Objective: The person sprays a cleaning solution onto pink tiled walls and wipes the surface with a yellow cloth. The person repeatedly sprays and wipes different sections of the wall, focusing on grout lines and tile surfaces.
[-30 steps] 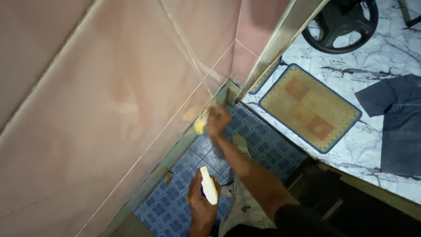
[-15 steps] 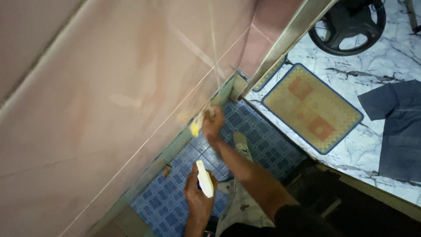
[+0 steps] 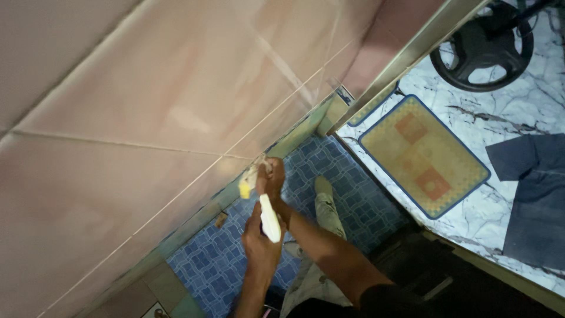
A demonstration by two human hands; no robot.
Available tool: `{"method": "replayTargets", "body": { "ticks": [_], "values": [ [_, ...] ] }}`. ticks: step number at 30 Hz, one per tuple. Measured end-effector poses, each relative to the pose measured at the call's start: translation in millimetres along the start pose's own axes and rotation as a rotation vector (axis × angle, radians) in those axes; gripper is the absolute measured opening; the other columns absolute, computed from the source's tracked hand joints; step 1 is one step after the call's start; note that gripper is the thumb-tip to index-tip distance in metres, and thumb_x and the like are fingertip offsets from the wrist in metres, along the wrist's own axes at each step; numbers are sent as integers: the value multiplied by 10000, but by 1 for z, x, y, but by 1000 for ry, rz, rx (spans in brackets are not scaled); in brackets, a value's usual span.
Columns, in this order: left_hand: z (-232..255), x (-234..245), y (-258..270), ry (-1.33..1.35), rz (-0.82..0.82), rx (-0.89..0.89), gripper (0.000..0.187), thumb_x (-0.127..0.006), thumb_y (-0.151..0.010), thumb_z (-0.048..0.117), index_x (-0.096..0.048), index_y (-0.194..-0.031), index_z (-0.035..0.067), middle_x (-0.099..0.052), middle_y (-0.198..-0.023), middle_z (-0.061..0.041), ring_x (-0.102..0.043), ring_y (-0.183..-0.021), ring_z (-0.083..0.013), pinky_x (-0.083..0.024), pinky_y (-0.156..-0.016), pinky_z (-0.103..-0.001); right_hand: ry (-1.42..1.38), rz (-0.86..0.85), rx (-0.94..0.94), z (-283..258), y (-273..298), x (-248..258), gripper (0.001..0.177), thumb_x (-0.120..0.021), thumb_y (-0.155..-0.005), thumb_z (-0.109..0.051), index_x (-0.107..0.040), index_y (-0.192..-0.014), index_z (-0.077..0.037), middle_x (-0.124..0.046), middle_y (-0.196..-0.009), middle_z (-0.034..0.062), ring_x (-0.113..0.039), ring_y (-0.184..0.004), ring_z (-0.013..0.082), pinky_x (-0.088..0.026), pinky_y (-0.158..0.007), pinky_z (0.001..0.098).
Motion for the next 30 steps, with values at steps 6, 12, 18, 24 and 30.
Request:
{"method": "replayTargets", "body": {
  "ticks": [6,12,18,24,30],
  "values": [
    [-17,-12,-41,-110,-45,-79,688,-845,-722,88,-610,-1363,9,-701,-872,-196,-716,-744,-301,-572,-652,-401,68,100,337,-22,-77,45,57,-607,-920,-15,-591,-972,-29,-586,-889,69,-566,-815,146,-498,-743,333],
    [-26,-11,-49,-127,-63,-107,760,-862,-695,87,-591,-1404,55,-693,-860,-195,-708,-745,-316,-563,-667,-414,139,262,273,0,-59,36,52,-625,-920,-66,-591,-930,-28,-592,-839,73,-550,-756,176,-483,-700,345],
    [-26,8,-36,-120,-37,-67,767,-830,-708,59,-585,-1435,68,-711,-890,-187,-726,-761,-298,-569,-663,-405,-40,-50,189,18,26,-8,103,-672,-912,-49,-590,-965,-17,-596,-906,106,-570,-833,204,-493,-755,350],
    [-27,27,-25,-39,7,25,642,-813,-737,34,-632,-1353,31,-707,-837,-138,-720,-723,-214,-573,-630,-345,116,136,340,-16,-73,42,101,-661,-911,-30,-601,-992,-22,-629,-929,95,-610,-850,201,-517,-774,335],
    [-7,38,-18,-1,67,-35,525,-803,-776,13,-666,-1282,-17,-699,-846,-140,-703,-719,-202,-559,-621,-333,81,290,240,3,-62,40,92,-658,-920,-15,-581,-969,-17,-578,-892,75,-547,-806,195,-491,-740,330]
  ]
}}
Point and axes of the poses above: each hand's wrist, its own y-axis away from the middle knuckle, its own x-axis out of the back of the hand, z = x × y, the point moved 9 cm from there along -y, towards the middle knuckle
